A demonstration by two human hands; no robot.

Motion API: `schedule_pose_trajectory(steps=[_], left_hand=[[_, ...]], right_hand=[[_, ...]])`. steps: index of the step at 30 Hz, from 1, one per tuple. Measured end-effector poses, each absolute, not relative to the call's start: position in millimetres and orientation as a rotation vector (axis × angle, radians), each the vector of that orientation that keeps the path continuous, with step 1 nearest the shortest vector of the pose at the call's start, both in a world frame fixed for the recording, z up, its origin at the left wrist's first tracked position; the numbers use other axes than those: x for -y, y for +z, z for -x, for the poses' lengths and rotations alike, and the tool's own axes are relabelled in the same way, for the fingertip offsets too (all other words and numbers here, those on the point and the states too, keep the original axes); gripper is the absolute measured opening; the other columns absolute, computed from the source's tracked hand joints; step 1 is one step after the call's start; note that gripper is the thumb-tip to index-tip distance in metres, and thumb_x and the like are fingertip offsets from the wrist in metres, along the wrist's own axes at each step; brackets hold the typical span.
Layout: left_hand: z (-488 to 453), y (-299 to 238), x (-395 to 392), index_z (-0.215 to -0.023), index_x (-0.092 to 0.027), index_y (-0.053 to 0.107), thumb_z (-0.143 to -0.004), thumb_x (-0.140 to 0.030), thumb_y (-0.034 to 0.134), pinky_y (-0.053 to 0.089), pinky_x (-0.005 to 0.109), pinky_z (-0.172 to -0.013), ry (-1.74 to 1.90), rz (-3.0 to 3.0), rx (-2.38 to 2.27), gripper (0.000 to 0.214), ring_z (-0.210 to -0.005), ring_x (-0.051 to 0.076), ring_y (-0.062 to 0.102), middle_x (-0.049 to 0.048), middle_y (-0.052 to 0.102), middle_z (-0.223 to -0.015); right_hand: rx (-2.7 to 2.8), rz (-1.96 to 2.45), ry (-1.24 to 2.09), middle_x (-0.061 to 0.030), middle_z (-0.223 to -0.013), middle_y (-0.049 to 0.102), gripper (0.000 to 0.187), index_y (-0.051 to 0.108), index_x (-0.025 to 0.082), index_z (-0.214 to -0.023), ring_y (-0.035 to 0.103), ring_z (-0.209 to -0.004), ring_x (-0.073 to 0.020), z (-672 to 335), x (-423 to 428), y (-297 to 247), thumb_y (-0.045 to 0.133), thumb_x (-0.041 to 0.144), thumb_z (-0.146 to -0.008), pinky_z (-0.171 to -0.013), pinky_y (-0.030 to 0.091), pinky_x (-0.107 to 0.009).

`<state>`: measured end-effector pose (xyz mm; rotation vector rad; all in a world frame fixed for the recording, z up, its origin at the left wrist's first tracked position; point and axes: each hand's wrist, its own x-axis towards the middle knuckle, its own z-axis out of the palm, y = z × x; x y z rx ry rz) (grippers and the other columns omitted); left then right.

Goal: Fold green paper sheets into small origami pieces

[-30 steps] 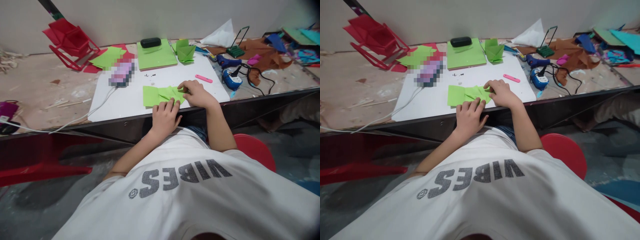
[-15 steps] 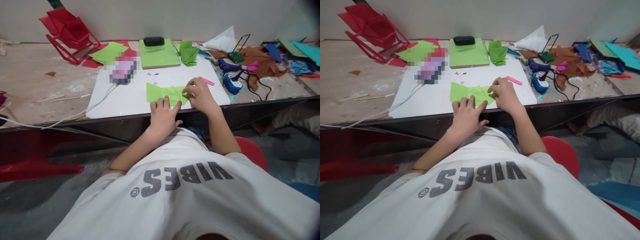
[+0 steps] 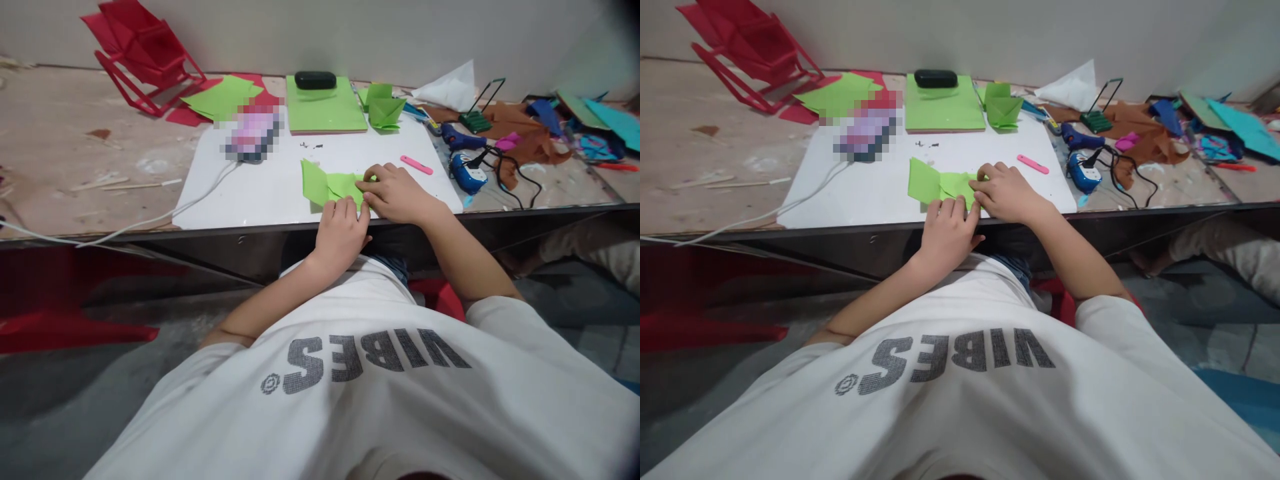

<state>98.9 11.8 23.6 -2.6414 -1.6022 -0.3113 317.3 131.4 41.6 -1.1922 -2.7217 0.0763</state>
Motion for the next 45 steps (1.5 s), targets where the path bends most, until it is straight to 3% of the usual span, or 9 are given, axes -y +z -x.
schedule_pose_trajectory(steps=[7,12,18,22,28,32,34,39,45], left_hand=[[-100,23,-15,-0.183,-0.005,0.069,-0.114,-0.024,0.086,0.056,0.069,-0.133,-0.352,2.632,1.589,0.073,-0.161,0.056,0.073,0.0413,0.072,-0.181],[-96,22,-11,-0.187,-0.008,0.065,-0.117,-0.034,0.086,0.057,0.068,-0.132,-0.35,2.632,1.605,0.077,-0.159,0.055,0.073,0.0407,0.069,-0.185],[-89,20,-7,-0.187,-0.014,0.068,-0.123,-0.055,0.078,0.054,0.068,-0.133,-0.408,2.619,1.654,0.077,-0.163,0.055,0.068,0.0356,0.066,-0.191],[-86,16,-16,-0.171,-0.021,0.082,-0.125,-0.065,0.071,0.056,0.066,-0.126,-0.597,2.54,1.667,0.065,-0.153,0.052,0.073,0.028,0.08,-0.177],[-72,15,-37,-0.149,-0.028,0.093,-0.126,-0.041,0.058,0.059,0.065,-0.116,-0.899,2.376,1.631,0.044,-0.135,0.045,0.079,0.0224,0.091,-0.15],[-59,9,-48,-0.145,-0.027,0.094,-0.129,-0.045,0.051,0.059,0.062,-0.112,-1.052,2.297,1.599,0.049,-0.128,0.043,0.08,0.0245,0.09,-0.142],[-56,2,-51,-0.146,-0.027,0.093,-0.129,-0.048,0.054,0.059,0.061,-0.112,-1.079,2.26,1.569,0.048,-0.129,0.043,0.081,0.0249,0.089,-0.145],[-63,-12,-51,-0.143,-0.029,0.094,-0.129,-0.046,0.058,0.06,0.062,-0.115,-1.112,2.221,1.578,0.042,-0.125,0.041,0.084,0.0231,0.09,-0.148],[-69,0,-45,-0.165,-0.025,0.082,-0.131,-0.057,0.057,0.063,0.062,-0.131,-1.155,2.374,1.488,0.053,-0.16,0.044,0.078,0.0261,0.076,-0.179]], right_hand=[[2.66,1.27,0.117,-0.0216,-0.158,0.082,0.045,0.094,0.03,-0.154,0.07,-0.138,-0.0498,-302,-172,40,0.064,0.048,-0.125,-0.123,0.051,-0.071],[2.514,1.299,0.151,-0.0208,-0.141,0.083,0.042,0.094,0.025,-0.129,0.071,-0.135,-0.0474,-315,-174,40,0.065,0.054,-0.126,-0.129,0.049,-0.072],[2.495,1.289,0.358,-0.0211,-0.142,0.083,0.026,0.086,0.025,-0.107,0.068,-0.145,-0.0503,-331,-154,34,0.075,0.047,-0.115,-0.133,0.049,-0.076],[2.419,1.194,0.513,-0.0179,-0.139,0.085,0.018,0.085,0.026,-0.108,0.071,-0.143,-0.0455,-327,-144,44,0.075,0.041,-0.112,-0.134,0.052,-0.072],[2.146,1.059,0.535,-0.0138,-0.134,0.085,0.032,0.085,0.027,-0.109,0.076,-0.134,-0.0399,-307,-115,63,0.076,0.056,-0.12,-0.127,0.058,-0.062],[1.661,1.253,0.192,-0.0178,-0.138,0.078,0.056,0.086,0.026,-0.137,0.071,-0.151,-0.0444,-282,-77,52,0.049,0.068,-0.133,-0.135,0.054,-0.07],[1.531,1.293,0.202,-0.0182,-0.135,0.075,0.064,0.082,0.026,-0.144,0.074,-0.144,-0.0438,-269,-58,38,0.043,0.075,-0.134,-0.129,0.059,-0.068],[1.577,1.186,0.543,-0.0091,-0.113,0.077,0.064,0.079,0.03,-0.132,0.078,-0.106,-0.0346,-248,-41,12,0.078,0.091,-0.114,-0.101,0.068,-0.052],[1.732,1.355,0.105,-0.0203,-0.124,0.085,0.052,0.087,0.027,-0.124,0.08,-0.135,-0.05,-269,-65,35,0.053,0.067,-0.128,-0.133,0.052,-0.078]])
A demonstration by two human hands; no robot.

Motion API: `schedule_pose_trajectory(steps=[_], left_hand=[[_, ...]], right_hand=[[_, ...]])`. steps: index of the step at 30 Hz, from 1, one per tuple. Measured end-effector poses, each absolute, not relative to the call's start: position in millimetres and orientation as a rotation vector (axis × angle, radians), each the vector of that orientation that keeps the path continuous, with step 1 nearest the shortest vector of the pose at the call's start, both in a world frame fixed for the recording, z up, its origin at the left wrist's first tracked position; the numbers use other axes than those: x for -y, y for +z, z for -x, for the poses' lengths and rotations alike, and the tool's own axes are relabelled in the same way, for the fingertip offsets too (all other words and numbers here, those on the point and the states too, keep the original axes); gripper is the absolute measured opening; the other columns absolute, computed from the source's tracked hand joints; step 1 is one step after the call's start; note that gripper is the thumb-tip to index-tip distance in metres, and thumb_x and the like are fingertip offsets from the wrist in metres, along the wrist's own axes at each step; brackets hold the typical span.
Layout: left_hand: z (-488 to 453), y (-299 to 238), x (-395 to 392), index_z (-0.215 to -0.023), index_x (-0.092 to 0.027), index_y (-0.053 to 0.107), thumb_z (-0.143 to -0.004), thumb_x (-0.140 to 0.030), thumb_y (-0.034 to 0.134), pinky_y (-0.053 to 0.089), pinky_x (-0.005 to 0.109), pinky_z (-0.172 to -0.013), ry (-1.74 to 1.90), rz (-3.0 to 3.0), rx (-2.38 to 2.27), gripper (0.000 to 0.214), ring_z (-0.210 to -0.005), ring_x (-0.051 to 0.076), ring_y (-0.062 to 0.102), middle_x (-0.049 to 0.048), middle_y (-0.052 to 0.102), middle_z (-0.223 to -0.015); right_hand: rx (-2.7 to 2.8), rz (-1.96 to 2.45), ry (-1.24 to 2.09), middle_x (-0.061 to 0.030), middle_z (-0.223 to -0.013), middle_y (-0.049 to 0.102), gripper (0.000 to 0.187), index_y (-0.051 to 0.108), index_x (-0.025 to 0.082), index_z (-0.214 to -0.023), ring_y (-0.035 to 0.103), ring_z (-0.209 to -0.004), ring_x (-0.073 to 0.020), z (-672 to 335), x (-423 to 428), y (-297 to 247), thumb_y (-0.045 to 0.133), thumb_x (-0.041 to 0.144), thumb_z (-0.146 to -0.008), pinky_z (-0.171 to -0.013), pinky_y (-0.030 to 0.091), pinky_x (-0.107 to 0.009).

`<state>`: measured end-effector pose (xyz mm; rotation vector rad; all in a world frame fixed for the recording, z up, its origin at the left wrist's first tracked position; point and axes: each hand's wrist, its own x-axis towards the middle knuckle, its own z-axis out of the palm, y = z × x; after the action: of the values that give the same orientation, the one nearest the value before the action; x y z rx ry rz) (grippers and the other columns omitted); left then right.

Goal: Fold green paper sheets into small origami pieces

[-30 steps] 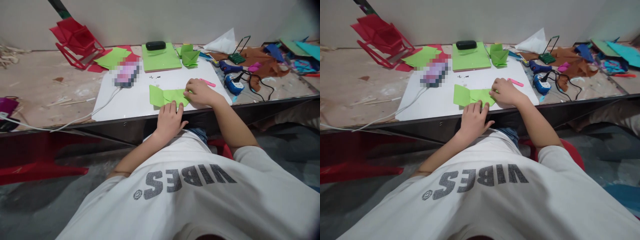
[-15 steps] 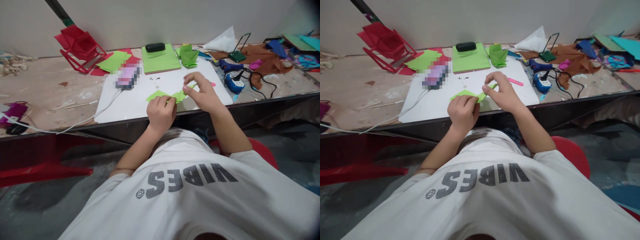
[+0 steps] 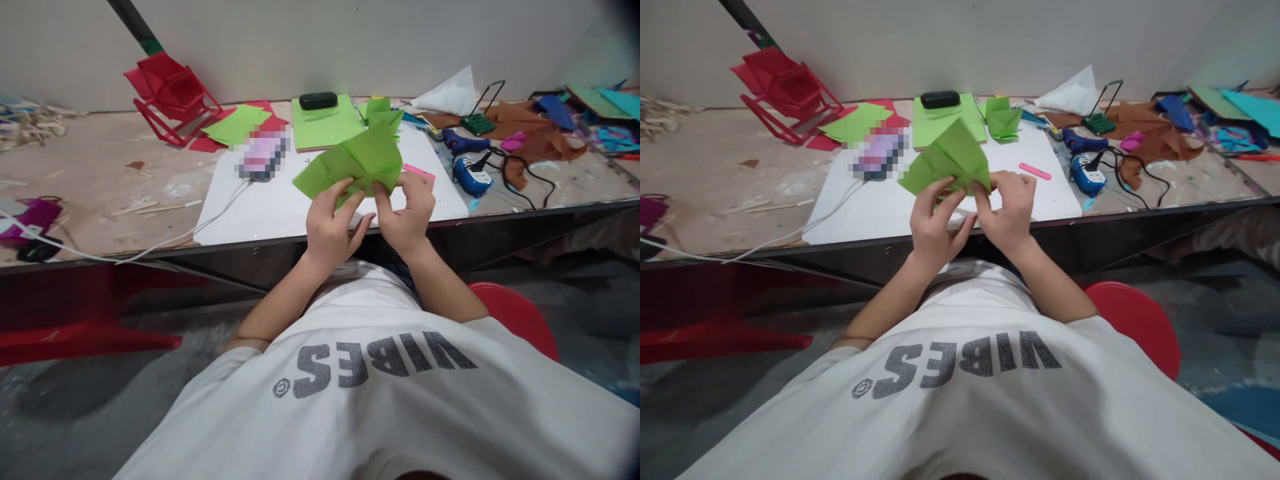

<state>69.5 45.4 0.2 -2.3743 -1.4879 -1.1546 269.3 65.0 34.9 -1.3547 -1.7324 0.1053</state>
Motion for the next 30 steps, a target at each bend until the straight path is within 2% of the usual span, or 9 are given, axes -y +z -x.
schedule_pose_trajectory(steps=[3,6,9,12,15,18,24,27,30], left_hand=[[-59,9,-39,-0.181,-0.026,0.068,-0.127,-0.064,0.066,0.062,0.068,-0.136,-1.166,2.233,1.572,0.066,-0.18,0.048,0.063,0.0276,0.068,-0.188],[-43,18,-36,-0.189,-0.034,0.06,-0.121,-0.063,0.075,0.059,0.076,-0.138,-1.108,2.11,1.661,0.075,-0.189,0.05,0.052,0.0236,0.065,-0.192],[-30,22,-44,-0.174,-0.037,0.073,-0.12,-0.054,0.073,0.053,0.078,-0.141,-0.992,2.267,1.593,0.056,-0.18,0.05,0.06,0.019,0.073,-0.186],[-24,18,-60,-0.149,-0.037,0.084,-0.118,-0.049,0.071,0.049,0.081,-0.135,-0.934,2.363,1.538,0.035,-0.166,0.052,0.066,0.0156,0.08,-0.176],[-19,12,-77,-0.134,-0.034,0.085,-0.116,-0.048,0.073,0.045,0.085,-0.131,-1.044,2.301,1.523,0.026,-0.159,0.054,0.069,0.0162,0.083,-0.163],[-15,12,-86,-0.129,-0.031,0.085,-0.115,-0.041,0.071,0.041,0.086,-0.132,-1.08,2.278,1.555,0.022,-0.156,0.053,0.07,0.0176,0.084,-0.159],[-15,37,-73,-0.158,-0.033,0.082,-0.105,-0.021,0.067,0.044,0.076,-0.136,-0.733,2.502,1.699,0.057,-0.166,0.048,0.067,0.0188,0.079,-0.177],[-19,48,-62,-0.169,-0.033,0.078,-0.102,-0.019,0.068,0.043,0.072,-0.142,-0.627,2.657,1.588,0.069,-0.175,0.046,0.063,0.0161,0.073,-0.189],[-24,49,-57,-0.166,-0.032,0.082,-0.101,-0.022,0.071,0.045,0.07,-0.144,-0.57,2.796,1.535,0.066,-0.168,0.046,0.071,0.0148,0.082,-0.178]], right_hand=[[1.922,1.289,0.001,-0.0227,-0.136,0.089,0.061,0.088,0.03,-0.131,0.081,-0.144,-0.0529,-294,-85,49,0.042,0.069,-0.131,-0.139,0.044,-0.082],[2.101,1.098,0.024,-0.0178,-0.136,0.093,0.068,0.089,0.034,-0.126,0.085,-0.137,-0.0486,-313,-97,47,0.035,0.077,-0.13,-0.137,0.046,-0.082],[2.119,1.133,0.056,-0.0134,-0.131,0.091,0.065,0.089,0.039,-0.118,0.081,-0.14,-0.0503,-324,-96,24,0.047,0.088,-0.123,-0.132,0.048,-0.085],[2.026,1.17,0.008,-0.0149,-0.121,0.091,0.058,0.089,0.04,-0.11,0.079,-0.134,-0.0525,-329,-89,-8,0.057,0.088,-0.118,-0.124,0.052,-0.086],[1.994,1.153,-0.003,-0.0169,-0.122,0.093,0.053,0.088,0.039,-0.104,0.08,-0.12,-0.0499,-329,-85,-27,0.057,0.079,-0.118,-0.115,0.058,-0.082],[2.077,1.168,0.042,-0.0166,-0.134,0.094,0.045,0.09,0.038,-0.11,0.081,-0.12,-0.0461,-321,-83,-23,0.056,0.065,-0.122,-0.112,0.061,-0.074],[2.215,1.315,0.082,-0.0161,-0.152,0.092,0.035,0.092,0.031,-0.127,0.084,-0.128,-0.0418,-301,-82,11,0.059,0.031,-0.117,-0.105,0.059,-0.057],[2.276,1.324,0.058,-0.0152,-0.145,0.094,0.035,0.092,0.028,-0.128,0.083,-0.128,-0.0414,-295,-86,18,0.064,0.019,-0.108,-0.103,0.058,-0.052],[2.315,1.246,0.063,-0.0147,-0.133,0.094,0.037,0.093,0.026,-0.124,0.083,-0.125,-0.0409,-292,-93,19,0.068,0.013,-0.101,-0.101,0.059,-0.05]])
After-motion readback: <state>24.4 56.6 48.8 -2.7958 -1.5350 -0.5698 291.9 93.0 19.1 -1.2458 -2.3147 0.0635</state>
